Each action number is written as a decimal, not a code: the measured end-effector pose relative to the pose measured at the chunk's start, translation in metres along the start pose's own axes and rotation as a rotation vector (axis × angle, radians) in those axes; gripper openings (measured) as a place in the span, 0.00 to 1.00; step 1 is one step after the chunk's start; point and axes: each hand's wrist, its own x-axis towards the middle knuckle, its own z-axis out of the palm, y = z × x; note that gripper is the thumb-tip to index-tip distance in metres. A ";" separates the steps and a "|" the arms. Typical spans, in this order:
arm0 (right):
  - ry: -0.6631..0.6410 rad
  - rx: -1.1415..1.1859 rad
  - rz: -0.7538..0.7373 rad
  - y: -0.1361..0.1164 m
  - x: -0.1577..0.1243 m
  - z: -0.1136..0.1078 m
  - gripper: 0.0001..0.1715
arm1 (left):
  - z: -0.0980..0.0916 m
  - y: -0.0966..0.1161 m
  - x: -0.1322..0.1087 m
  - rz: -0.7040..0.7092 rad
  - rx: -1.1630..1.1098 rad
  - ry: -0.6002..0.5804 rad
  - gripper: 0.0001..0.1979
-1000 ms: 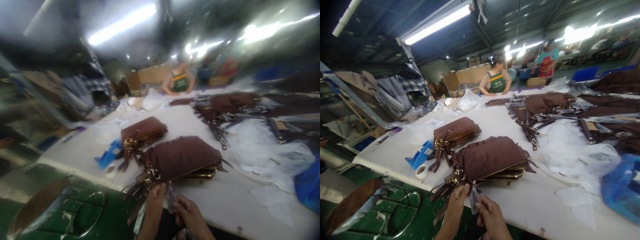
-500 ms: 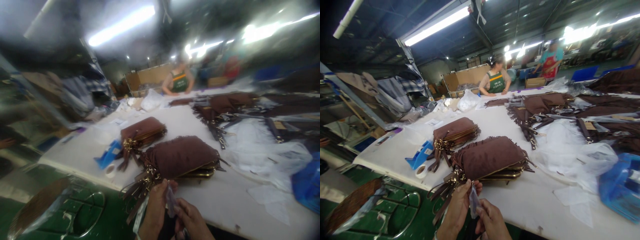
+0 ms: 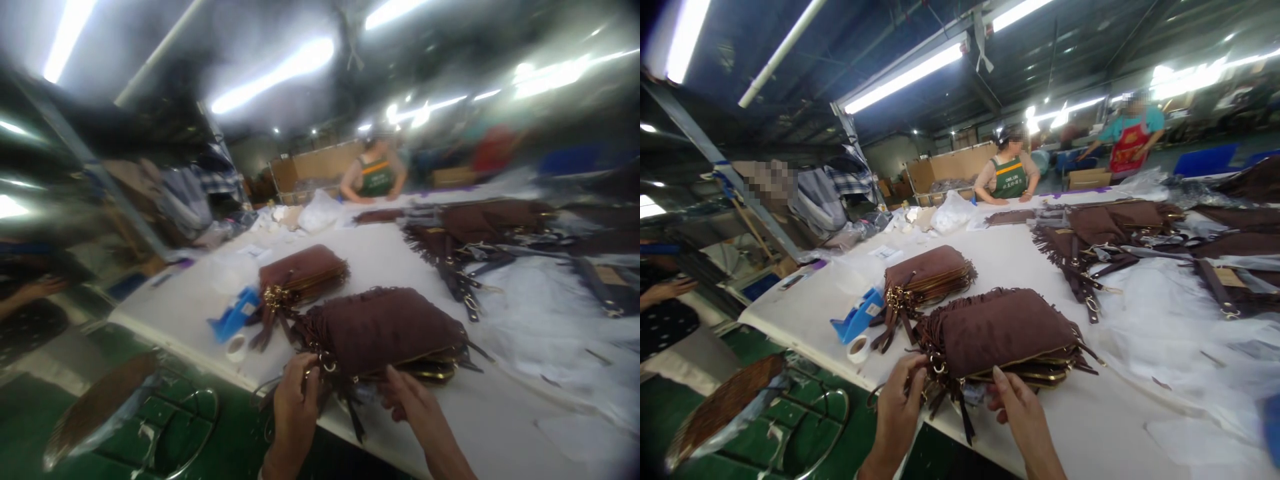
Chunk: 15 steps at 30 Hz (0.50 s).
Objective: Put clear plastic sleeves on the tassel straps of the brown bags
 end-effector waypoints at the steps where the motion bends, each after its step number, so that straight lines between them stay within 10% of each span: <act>1: 0.022 -0.004 0.025 -0.004 0.002 0.004 0.31 | 0.000 -0.003 0.004 0.044 0.042 -0.015 0.12; 7: 0.070 0.256 0.124 -0.012 0.005 0.023 0.28 | 0.018 -0.024 0.011 0.228 0.230 -0.110 0.20; 11: -0.007 0.556 0.172 -0.015 0.011 0.027 0.26 | 0.021 -0.046 0.015 0.426 0.457 0.028 0.20; 15: -0.093 0.467 0.089 -0.020 0.028 0.024 0.29 | 0.027 -0.080 0.048 0.907 0.548 0.180 0.13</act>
